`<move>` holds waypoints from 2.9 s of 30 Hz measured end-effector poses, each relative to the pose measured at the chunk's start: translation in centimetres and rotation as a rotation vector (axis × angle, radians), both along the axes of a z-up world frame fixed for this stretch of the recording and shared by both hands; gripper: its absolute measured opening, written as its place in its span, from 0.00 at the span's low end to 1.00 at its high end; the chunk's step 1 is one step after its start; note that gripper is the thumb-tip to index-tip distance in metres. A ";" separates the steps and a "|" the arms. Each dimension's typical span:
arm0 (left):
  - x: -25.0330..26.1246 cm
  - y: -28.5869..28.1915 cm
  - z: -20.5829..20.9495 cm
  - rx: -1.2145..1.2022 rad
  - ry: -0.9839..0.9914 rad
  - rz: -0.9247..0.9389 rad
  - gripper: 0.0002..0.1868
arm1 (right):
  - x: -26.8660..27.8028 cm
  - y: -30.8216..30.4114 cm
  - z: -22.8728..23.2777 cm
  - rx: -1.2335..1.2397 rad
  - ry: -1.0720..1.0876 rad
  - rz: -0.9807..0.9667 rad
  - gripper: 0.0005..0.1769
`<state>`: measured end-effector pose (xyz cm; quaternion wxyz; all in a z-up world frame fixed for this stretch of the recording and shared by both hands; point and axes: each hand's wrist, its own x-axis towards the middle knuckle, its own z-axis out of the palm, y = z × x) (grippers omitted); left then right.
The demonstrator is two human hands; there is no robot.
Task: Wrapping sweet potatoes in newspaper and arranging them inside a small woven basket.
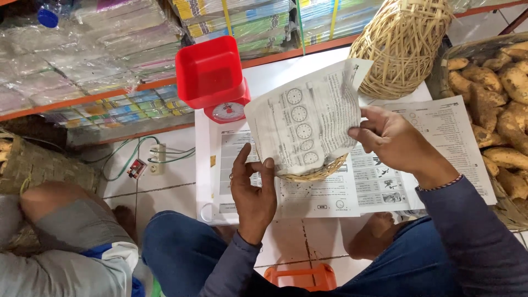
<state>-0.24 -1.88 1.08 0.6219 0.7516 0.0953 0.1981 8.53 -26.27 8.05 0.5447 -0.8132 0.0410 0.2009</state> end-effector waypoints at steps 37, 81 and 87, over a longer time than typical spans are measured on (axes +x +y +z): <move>-0.4 1.4 0.7 0.766 -0.101 -0.064 0.13 | -1.7 -0.5 -4.7 -0.177 -0.244 0.159 0.19; 5.4 2.0 -0.8 0.864 0.065 0.162 0.13 | -2.1 -1.9 -7.7 -0.828 -0.982 0.323 0.12; 6.4 2.9 -0.1 0.806 0.059 0.108 0.16 | -1.9 -2.4 -8.0 -0.781 -1.102 0.334 0.10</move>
